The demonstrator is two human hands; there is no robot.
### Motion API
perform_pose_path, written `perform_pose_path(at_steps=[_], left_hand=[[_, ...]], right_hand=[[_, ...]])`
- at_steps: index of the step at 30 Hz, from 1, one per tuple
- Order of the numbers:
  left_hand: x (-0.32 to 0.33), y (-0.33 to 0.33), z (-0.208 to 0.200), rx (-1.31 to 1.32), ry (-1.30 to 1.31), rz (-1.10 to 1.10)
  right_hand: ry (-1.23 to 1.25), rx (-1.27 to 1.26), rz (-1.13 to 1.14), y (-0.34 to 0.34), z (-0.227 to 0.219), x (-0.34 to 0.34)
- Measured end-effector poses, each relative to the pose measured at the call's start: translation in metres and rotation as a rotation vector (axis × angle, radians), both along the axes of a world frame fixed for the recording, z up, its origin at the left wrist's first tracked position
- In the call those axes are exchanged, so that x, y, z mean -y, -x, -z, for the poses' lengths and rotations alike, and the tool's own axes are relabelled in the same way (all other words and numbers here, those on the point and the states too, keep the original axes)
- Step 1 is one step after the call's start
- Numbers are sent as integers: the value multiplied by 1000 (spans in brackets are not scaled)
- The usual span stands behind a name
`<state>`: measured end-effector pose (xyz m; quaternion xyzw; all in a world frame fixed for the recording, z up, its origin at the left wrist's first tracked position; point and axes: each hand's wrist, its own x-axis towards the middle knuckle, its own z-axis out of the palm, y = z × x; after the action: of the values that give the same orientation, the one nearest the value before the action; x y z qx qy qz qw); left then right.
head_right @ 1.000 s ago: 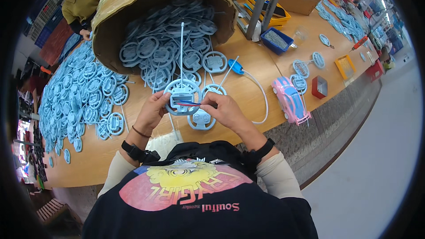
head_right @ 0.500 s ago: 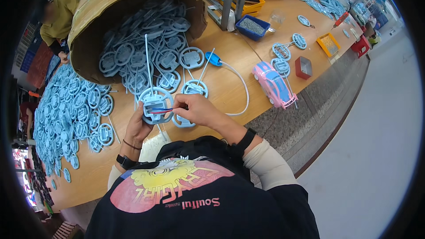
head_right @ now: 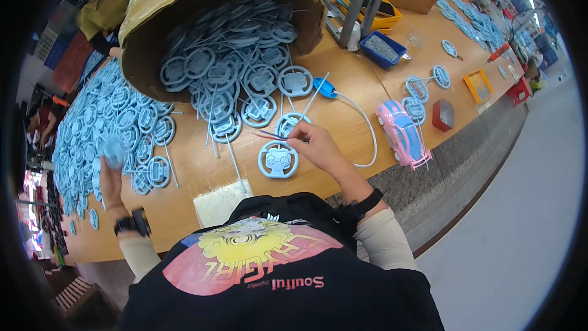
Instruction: The person repeatedly picks up light blue plastic circular components and white plastic sticks from a table. They insert the sticks into the center of the components and use a red and blue tool to press or secure the connection. The assembled units are placed on the table, accumulating in a pile.
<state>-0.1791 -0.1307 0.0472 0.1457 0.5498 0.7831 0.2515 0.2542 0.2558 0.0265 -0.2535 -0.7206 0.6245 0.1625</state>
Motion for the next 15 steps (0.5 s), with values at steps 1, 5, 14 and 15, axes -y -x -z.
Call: perform_pose_path(at_steps=[1,5,14,15], left_hand=[[-19,9,-9,98,-87,-26],[-108,17,24,-406,282,275],[-284,-295,63,-1486,825,903],[-284,-297,63,-1575,852,900]], right_hand=[[-8,5,9,1,1,-3],[41,-78,78,1,-11,-4],[8,-181,184,-13,-21,-13],[3,-162,185,-14,-21,-12]])
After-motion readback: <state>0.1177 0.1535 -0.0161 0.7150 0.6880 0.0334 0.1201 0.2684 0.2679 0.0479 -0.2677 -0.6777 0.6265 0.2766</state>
